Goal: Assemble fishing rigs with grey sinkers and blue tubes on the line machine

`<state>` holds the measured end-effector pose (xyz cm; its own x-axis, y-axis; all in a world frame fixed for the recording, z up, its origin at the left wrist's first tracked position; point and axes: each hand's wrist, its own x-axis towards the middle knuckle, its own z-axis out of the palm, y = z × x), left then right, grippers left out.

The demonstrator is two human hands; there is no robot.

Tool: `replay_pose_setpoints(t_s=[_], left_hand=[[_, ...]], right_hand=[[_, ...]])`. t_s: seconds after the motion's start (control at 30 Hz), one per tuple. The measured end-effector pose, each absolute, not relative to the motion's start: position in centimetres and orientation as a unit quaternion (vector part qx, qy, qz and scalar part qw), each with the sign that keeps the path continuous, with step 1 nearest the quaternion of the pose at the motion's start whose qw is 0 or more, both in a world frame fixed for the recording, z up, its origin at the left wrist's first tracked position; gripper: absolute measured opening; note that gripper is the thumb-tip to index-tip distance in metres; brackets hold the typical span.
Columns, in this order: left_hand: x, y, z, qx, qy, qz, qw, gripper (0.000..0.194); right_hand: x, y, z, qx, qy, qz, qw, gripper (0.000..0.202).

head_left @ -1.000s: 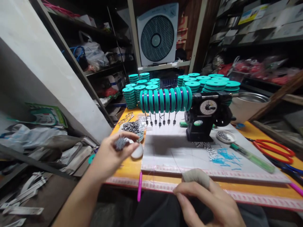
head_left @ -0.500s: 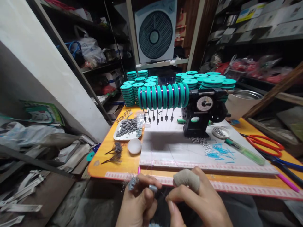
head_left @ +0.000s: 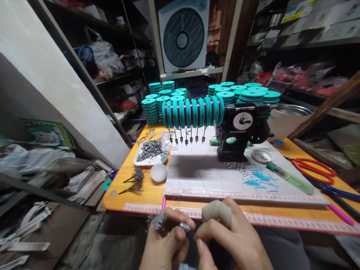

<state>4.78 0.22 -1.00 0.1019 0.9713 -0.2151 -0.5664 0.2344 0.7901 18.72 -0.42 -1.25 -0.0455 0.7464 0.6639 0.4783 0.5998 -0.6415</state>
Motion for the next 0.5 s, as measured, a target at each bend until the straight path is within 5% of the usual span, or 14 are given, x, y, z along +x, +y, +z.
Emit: replay_pose_setpoints(t_s=[0.5], left_hand=[[5.8,-0.1,-1.1,0.349,0.425,0.624,0.556,0.024]], right_hand=[[20.8,1.1,-0.8,-0.318,-0.749,0.2,0.546,0.025]])
